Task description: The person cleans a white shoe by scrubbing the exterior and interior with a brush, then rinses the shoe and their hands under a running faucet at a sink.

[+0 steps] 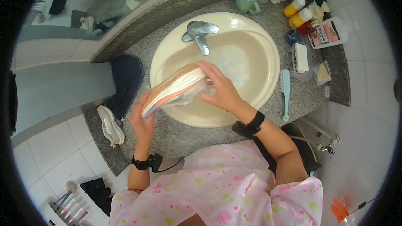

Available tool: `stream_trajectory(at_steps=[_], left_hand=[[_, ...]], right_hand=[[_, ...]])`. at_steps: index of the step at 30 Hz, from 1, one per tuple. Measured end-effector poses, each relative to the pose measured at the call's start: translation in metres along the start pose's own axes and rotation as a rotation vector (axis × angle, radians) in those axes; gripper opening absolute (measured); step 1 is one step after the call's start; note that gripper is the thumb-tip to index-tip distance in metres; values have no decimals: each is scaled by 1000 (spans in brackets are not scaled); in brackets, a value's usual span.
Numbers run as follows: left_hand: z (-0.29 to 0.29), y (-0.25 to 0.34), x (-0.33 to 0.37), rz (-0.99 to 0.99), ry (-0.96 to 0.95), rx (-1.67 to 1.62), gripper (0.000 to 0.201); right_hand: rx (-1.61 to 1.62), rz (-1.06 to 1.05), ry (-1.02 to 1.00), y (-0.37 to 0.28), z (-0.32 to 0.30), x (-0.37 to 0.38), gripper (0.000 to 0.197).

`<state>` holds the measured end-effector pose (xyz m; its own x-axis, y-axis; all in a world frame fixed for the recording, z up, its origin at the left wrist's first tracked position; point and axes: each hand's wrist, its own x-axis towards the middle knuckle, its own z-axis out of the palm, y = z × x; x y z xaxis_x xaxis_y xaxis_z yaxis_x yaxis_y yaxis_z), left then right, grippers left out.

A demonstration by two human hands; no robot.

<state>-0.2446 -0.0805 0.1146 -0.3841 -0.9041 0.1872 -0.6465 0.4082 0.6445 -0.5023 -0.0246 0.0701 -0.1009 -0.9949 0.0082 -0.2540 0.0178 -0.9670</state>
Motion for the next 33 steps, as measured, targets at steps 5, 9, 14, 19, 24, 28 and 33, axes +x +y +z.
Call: stream_trajectory(at_steps=[5, 9, 14, 19, 24, 28, 33], left_hand=[[5, -2, -6, -161, -29, -115, 40], [10, -6, -9, -292, -26, -137, 38], [12, -6, -7, -297, -22, -157, 36], [12, -7, -6, -289, -7, -186, 36], [12, -13, -7, -323, -2, -196, 37], [13, -30, -17, -321, 81, -153, 36], [13, -41, -23, -323, 48, -122, 35]], right_hand=[[-1, 28, 20, 6, -5, -7, 72], [9, -10, 66, 7, -5, -5, 67], [8, 16, 69, 8, -4, -6, 67], [0, 79, 69, 11, -13, -9, 58], [-653, 51, 384, 64, -82, -48, 39], [-1069, 242, 482, 90, -135, -112, 43], [-1082, 672, 414, 120, -145, -165, 52]])
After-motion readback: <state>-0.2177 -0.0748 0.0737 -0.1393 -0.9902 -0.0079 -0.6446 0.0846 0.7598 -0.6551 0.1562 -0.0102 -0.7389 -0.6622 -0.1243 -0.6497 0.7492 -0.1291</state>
